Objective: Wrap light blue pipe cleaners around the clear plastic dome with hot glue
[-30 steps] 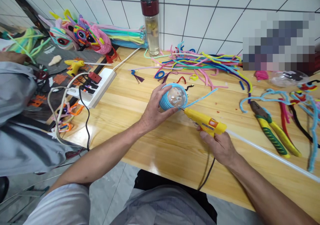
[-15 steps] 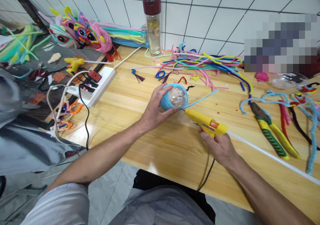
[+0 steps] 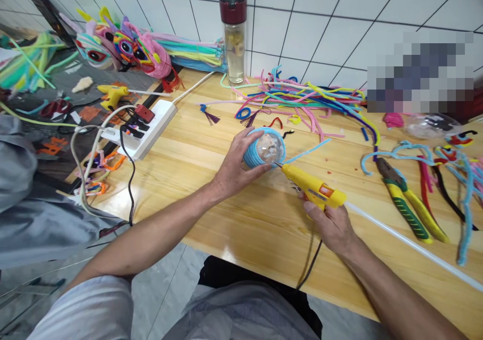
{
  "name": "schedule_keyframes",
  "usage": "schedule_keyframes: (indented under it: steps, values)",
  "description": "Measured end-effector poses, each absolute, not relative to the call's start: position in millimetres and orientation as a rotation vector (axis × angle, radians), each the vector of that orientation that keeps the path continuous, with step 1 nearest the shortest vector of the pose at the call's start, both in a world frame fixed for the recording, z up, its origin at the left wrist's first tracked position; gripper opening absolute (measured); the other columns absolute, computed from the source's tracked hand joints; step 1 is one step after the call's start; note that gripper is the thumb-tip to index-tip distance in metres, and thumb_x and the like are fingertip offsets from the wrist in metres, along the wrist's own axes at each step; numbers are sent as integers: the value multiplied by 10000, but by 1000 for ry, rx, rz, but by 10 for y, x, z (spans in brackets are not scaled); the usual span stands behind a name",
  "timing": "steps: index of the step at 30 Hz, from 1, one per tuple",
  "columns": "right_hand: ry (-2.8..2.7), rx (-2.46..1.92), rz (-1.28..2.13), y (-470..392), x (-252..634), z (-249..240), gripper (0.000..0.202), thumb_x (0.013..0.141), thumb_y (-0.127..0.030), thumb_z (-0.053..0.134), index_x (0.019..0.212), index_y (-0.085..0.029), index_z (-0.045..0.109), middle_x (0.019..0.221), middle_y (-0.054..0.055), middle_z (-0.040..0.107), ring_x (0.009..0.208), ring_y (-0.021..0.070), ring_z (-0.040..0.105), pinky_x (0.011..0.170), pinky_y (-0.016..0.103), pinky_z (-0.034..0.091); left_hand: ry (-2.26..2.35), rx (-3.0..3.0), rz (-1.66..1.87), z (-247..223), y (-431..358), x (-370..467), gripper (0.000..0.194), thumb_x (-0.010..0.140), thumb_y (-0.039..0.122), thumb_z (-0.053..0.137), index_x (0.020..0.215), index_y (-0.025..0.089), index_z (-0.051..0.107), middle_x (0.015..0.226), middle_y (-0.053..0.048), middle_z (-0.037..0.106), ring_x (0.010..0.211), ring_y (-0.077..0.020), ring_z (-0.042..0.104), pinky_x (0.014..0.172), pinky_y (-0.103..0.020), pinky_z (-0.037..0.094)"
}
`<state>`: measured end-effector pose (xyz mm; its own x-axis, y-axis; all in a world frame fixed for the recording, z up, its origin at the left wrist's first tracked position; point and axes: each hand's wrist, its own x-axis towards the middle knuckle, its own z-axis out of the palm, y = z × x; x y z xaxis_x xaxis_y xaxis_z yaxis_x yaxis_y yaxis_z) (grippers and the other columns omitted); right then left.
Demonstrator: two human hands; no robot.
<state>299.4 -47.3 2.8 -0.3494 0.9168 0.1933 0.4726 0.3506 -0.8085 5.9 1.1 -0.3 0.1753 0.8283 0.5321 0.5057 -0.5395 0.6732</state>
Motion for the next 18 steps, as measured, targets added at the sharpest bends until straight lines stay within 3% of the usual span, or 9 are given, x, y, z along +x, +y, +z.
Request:
schedule_keyframes:
  steps: [8,18]
  values:
    - [-1964,-1210,856,-466,3004,31,466,1036,-635,551,1053,-246,808,1048,98,766,1038,309,728,982,479,593,1270,2115,1303,0,12,57,773,949,608,738,1599,342,416,1658,-156,480,1609,-329,426,1283,-575,451]
    - [-1999,-1154,868,-453,2970,89,394,1054,-552,555,1034,-236,788,966,61,731,877,247,714,830,378,598,1277,2103,1309,0,21,52,770,946,635,727,1584,318,434,1653,-164,489,1609,-323,426,1291,-583,434]
